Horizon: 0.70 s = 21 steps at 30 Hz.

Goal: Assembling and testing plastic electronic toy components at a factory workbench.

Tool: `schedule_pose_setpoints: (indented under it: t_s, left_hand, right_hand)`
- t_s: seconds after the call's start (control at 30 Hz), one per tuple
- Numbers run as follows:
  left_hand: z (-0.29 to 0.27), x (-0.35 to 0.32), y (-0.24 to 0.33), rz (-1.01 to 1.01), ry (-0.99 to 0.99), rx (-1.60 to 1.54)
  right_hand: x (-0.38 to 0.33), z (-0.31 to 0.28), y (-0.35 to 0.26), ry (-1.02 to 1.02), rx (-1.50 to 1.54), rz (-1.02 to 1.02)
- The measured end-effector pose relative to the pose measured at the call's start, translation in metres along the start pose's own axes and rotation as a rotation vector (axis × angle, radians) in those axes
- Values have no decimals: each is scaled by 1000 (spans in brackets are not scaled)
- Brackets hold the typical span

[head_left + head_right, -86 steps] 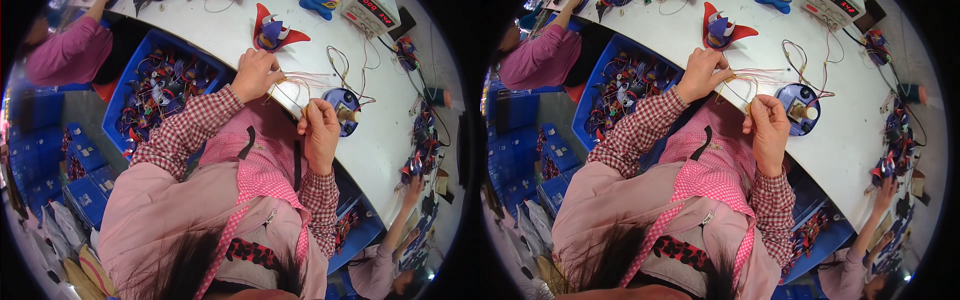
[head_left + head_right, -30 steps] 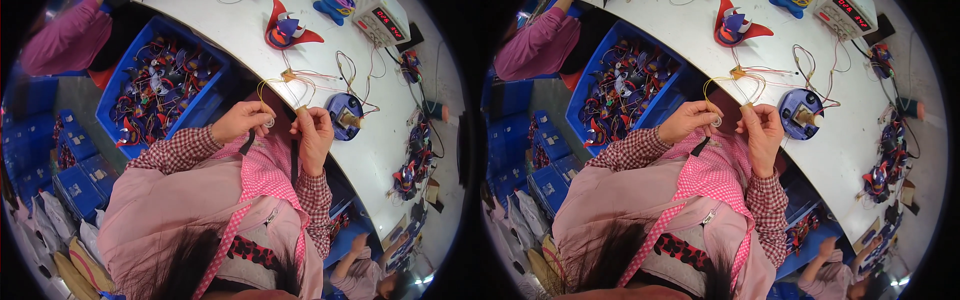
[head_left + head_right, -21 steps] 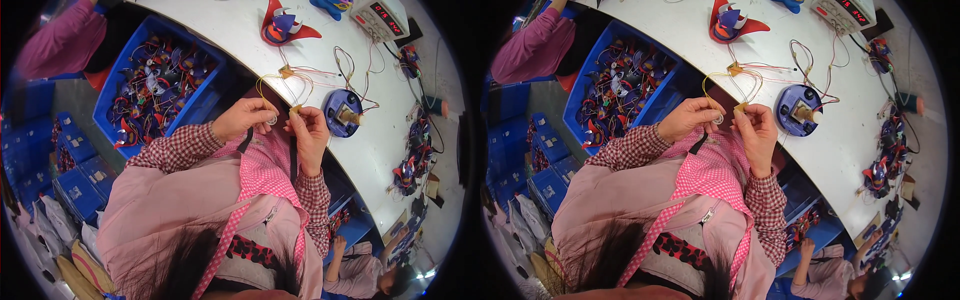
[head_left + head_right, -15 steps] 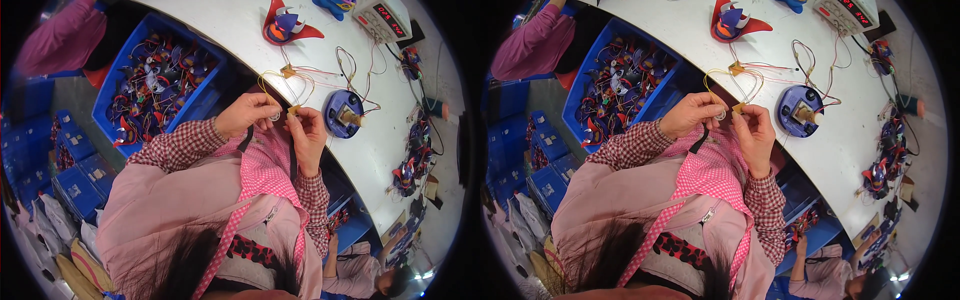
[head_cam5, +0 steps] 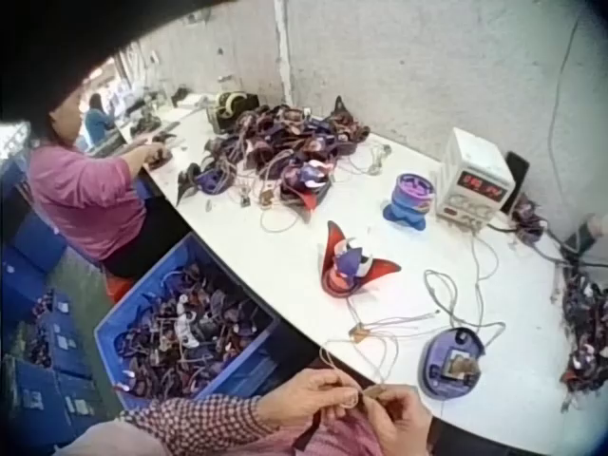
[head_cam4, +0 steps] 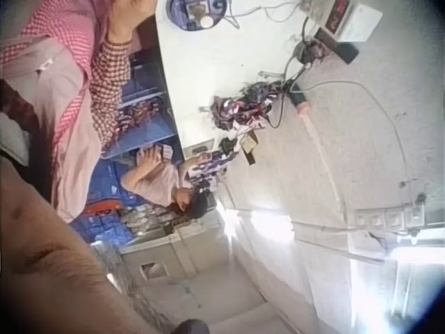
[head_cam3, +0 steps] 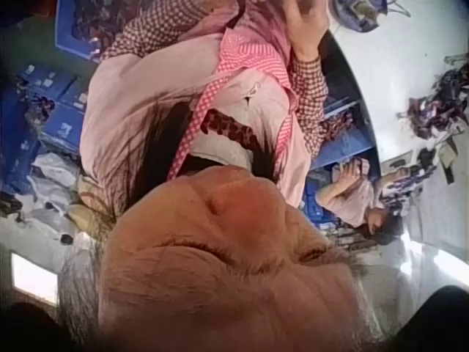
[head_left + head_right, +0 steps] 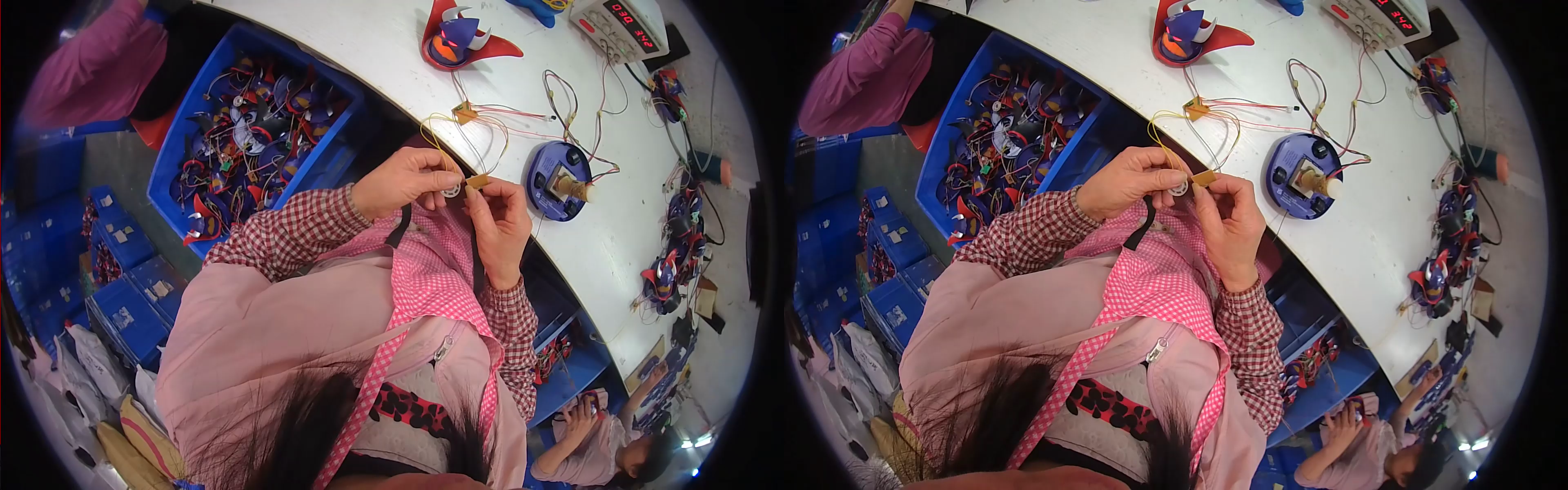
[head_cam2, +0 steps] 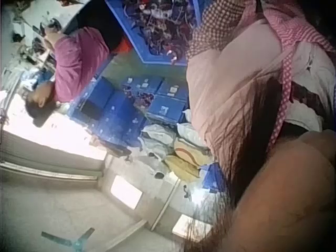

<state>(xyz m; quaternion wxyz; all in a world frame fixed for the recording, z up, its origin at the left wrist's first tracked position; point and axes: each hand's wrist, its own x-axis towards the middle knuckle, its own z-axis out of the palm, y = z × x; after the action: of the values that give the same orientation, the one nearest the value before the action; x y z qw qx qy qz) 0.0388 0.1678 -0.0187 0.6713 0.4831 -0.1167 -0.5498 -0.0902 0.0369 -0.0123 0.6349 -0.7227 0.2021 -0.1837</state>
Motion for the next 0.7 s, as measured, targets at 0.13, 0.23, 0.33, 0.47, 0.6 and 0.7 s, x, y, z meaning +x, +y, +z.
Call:
schedule_pose_setpoints:
  t_s: [0.13, 0.23, 0.33, 0.47, 0.6, 0.7]
  left_hand:
    - [-1, 1, 1, 9, -24, 20]
    - [-2, 4, 2, 11, -34, 56]
    - [-2, 6, 6, -18, -38, 97]
    - [-3, 6, 8, -52, -69, 148]
    - [-4, 7, 17, -94, -125, 219]
    - [-4, 6, 21, -85, -149, 285]
  right_hand:
    - [1, 0, -6, 1, -68, -19]
    - [-2, -4, 2, -25, -169, -80]
    - [2, -7, -2, -61, -245, -134]
    - [5, -10, -8, -147, -299, -167]
    - [11, -12, -18, -203, -346, -177]
    - [13, -12, -20, -232, -354, -163]
